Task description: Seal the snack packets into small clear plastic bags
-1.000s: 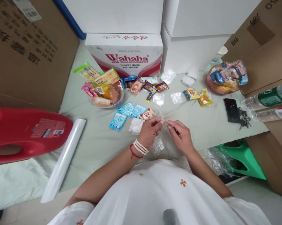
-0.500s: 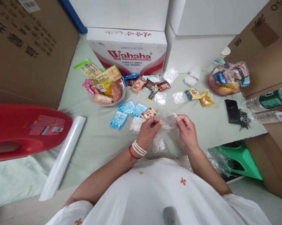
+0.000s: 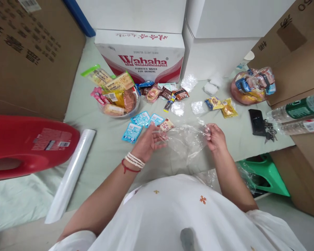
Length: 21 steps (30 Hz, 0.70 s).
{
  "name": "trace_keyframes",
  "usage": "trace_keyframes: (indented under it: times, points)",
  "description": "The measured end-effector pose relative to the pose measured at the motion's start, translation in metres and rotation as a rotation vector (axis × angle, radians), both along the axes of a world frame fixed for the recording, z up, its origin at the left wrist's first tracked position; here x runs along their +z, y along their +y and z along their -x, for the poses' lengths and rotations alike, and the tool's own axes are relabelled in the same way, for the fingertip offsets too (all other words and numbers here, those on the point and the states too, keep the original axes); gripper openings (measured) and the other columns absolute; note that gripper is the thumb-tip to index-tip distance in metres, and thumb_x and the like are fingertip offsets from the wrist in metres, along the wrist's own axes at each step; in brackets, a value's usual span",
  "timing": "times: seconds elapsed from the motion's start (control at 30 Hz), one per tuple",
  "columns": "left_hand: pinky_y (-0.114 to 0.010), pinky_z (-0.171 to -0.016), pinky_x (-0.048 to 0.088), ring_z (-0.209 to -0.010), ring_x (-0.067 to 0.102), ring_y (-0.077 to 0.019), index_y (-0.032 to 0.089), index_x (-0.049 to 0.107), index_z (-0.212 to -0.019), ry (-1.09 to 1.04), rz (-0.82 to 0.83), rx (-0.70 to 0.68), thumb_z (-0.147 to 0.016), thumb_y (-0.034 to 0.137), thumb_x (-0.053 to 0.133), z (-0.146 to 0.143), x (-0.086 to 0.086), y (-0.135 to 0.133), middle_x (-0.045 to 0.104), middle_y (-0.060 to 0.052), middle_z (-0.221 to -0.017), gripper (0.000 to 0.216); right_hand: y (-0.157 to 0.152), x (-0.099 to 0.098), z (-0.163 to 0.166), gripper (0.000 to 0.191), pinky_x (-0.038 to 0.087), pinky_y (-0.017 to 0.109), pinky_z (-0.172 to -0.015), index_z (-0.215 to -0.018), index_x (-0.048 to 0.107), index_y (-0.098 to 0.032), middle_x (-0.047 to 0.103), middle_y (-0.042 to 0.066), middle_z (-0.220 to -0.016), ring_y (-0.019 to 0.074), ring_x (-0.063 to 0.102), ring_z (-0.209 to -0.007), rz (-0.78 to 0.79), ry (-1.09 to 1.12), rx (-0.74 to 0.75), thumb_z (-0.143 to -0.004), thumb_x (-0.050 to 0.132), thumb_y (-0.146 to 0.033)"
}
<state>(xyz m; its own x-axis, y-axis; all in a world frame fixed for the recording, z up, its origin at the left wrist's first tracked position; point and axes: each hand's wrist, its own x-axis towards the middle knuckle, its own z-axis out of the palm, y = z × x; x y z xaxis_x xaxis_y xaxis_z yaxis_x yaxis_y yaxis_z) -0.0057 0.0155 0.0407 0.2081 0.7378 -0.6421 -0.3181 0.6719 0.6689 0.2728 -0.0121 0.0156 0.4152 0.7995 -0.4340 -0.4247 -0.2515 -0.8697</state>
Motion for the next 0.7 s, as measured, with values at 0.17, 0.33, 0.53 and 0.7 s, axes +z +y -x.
trace_keyframes:
  times: [0.17, 0.33, 0.53, 0.7]
  points:
    - [-0.027, -0.063, 0.055, -0.074, 0.070, -0.0160, 0.019, 0.059, -0.096, 0.061, 0.047, -0.060, -0.064, 0.042, 0.094, -0.041, -0.028, -0.042, 0.072, -0.003, -0.086, 0.052, -0.004, -0.021, 0.016, 0.048, 0.055, 0.025, -0.056, -0.085, 0.058, -0.023, 0.065, 0.000, -0.076, 0.0135, 0.063, -0.067, -0.037, 0.095, -0.102, -0.066, 0.086, -0.058]
    - [-0.024, -0.065, 0.052, -0.063, 0.062, -0.0097, 0.016, 0.062, -0.079, -0.028, -0.010, -0.067, -0.061, 0.027, 0.090, -0.061, -0.036, -0.046, 0.067, 0.002, -0.072, 0.035, -0.031, -0.019, 0.019, 0.067, 0.060, 0.036, -0.088, -0.109, 0.060, -0.025, 0.071, 0.007, -0.105, 0.0206, 0.070, -0.103, -0.109, -0.082, -0.148, -0.079, 0.060, -0.085]
    - [-0.025, -0.071, 0.055, -0.076, 0.067, -0.0111, 0.020, 0.056, -0.087, -0.101, -0.063, -0.038, -0.067, 0.034, 0.087, -0.069, -0.029, -0.050, 0.070, 0.001, -0.085, 0.039, -0.069, -0.017, 0.041, 0.050, 0.055, 0.031, -0.085, -0.099, 0.069, -0.020, 0.072, 0.005, -0.100, 0.0187, 0.066, -0.092, 0.058, -0.237, 0.132, -0.079, 0.075, -0.065]
    - [-0.023, -0.059, 0.053, -0.058, 0.058, -0.0079, 0.024, 0.047, -0.091, -0.005, -0.088, 0.044, -0.071, 0.036, 0.079, -0.049, -0.032, -0.040, 0.057, 0.009, -0.071, 0.040, -0.062, -0.014, 0.035, 0.038, 0.057, 0.030, -0.073, -0.083, 0.060, -0.023, 0.067, 0.000, -0.085, 0.0166, 0.064, -0.082, 0.011, -0.097, 0.038, -0.074, 0.081, -0.054]
